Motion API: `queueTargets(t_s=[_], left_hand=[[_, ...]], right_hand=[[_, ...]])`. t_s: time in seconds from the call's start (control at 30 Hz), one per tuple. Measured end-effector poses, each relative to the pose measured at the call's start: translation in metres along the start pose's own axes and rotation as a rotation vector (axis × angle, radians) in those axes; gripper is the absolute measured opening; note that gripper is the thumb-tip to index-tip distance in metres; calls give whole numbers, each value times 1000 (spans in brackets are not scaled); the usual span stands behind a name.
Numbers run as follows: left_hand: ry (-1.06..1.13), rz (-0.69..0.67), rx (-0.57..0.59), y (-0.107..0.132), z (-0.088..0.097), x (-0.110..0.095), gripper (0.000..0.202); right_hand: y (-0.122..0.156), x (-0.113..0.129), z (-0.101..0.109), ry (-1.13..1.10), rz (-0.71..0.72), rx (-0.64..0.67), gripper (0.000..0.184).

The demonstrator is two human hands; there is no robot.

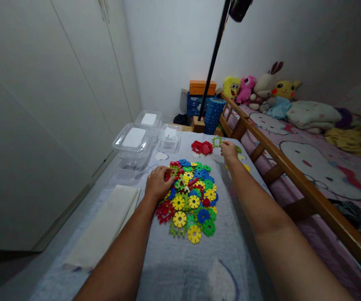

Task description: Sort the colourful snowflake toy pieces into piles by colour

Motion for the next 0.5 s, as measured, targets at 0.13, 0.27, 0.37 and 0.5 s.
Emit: queueTargets(t_s=[0.13,0.27,0.37,0.5], left_hand=[[6,4,-1,0,0,0,31],[8,-3,-4,0,0,1,31],[7,-5,-5,0,-1,1,30],[8,-2,-2,0,0,1,29]], right_hand=[[-29,-18,32,-104,-245,-144,9],[-43,-30,43,-154,-366,-214,17],[-48,-34,44,-173,-419,-240,18],[-50,-35,41,-230,-483,-269,18]])
Point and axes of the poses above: each hand's wrist, its own y-axis away from the middle knuckle, its own z-axis out of the back of the hand, x = y × z, the point moved 3 cm from there along -y, towards the middle knuckle, and after that the axes turned 7 degrees about -z, right-handed, at the moved point
